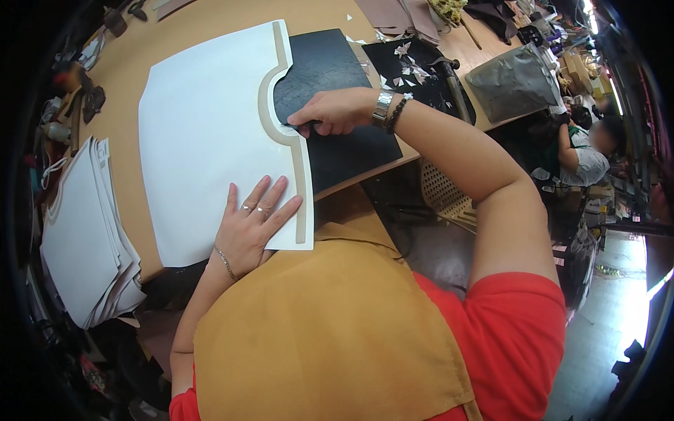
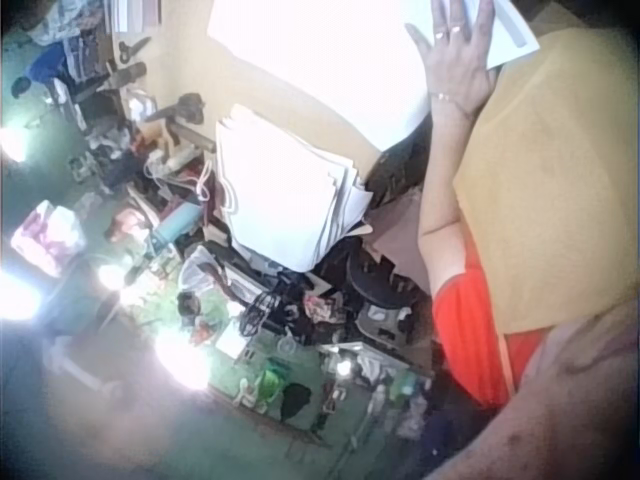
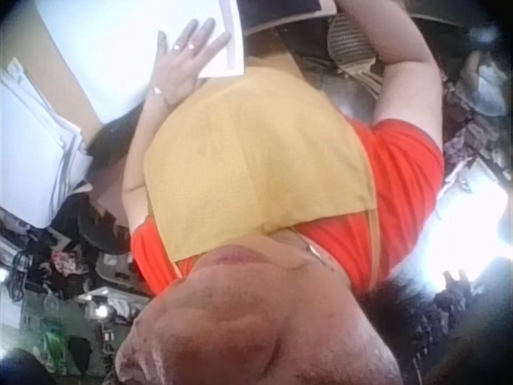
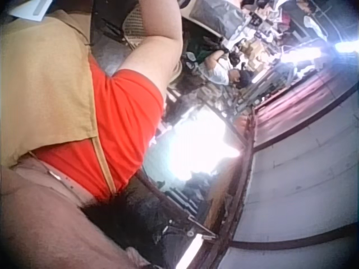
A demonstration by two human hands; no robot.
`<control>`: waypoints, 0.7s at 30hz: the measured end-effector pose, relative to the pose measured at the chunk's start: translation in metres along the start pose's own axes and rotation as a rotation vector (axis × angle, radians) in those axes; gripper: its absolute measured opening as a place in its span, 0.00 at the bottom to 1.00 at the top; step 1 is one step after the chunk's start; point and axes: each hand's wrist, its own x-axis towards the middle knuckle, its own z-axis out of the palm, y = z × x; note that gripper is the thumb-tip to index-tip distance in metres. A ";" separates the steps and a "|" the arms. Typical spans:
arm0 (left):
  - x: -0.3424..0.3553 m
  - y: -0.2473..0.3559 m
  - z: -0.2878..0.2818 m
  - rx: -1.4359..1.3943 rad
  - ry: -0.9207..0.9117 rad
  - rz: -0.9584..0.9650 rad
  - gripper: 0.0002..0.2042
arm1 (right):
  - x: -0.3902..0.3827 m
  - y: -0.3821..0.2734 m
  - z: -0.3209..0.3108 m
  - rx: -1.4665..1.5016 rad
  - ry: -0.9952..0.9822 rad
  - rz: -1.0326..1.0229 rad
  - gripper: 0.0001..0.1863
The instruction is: The person aligns white leather pieces onto a black mat, folds over the edges by hand, and hammers the folded seam to flatten it.
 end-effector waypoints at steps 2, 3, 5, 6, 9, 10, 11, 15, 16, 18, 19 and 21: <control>0.000 0.000 0.000 -0.008 0.014 0.006 0.34 | 0.002 -0.001 0.003 -0.006 0.010 -0.003 0.23; 0.000 0.000 0.001 -0.008 0.014 0.005 0.34 | 0.003 -0.002 0.003 -0.012 0.021 -0.005 0.23; 0.000 0.000 0.001 0.000 0.012 0.006 0.35 | 0.007 0.001 0.003 -0.017 0.017 -0.016 0.23; 0.000 -0.001 0.001 0.000 0.013 0.004 0.35 | 0.009 0.002 0.003 -0.022 0.013 -0.027 0.23; -0.001 -0.001 0.002 -0.007 0.016 0.008 0.35 | 0.007 0.007 -0.002 -0.028 -0.015 -0.070 0.23; -0.001 -0.002 0.002 -0.004 0.015 0.011 0.35 | 0.006 0.008 -0.003 -0.029 -0.015 -0.069 0.23; -0.001 -0.002 0.002 -0.001 0.014 0.015 0.35 | 0.006 0.009 -0.005 0.005 -0.004 -0.060 0.23; -0.001 -0.001 0.001 -0.011 0.009 0.010 0.35 | 0.002 0.000 0.001 -0.014 0.044 -0.023 0.24; -0.001 -0.001 0.002 -0.004 0.014 0.011 0.35 | 0.003 -0.002 0.003 -0.014 0.045 -0.023 0.24; -0.001 -0.001 0.002 0.005 0.018 0.013 0.35 | 0.005 -0.004 0.006 -0.046 0.067 -0.037 0.24; 0.000 -0.001 0.001 -0.001 0.018 0.015 0.34 | 0.006 -0.004 0.005 -0.045 0.069 -0.039 0.24; 0.000 -0.001 -0.001 -0.001 0.020 0.018 0.34 | 0.009 -0.002 0.003 -0.019 0.030 -0.046 0.23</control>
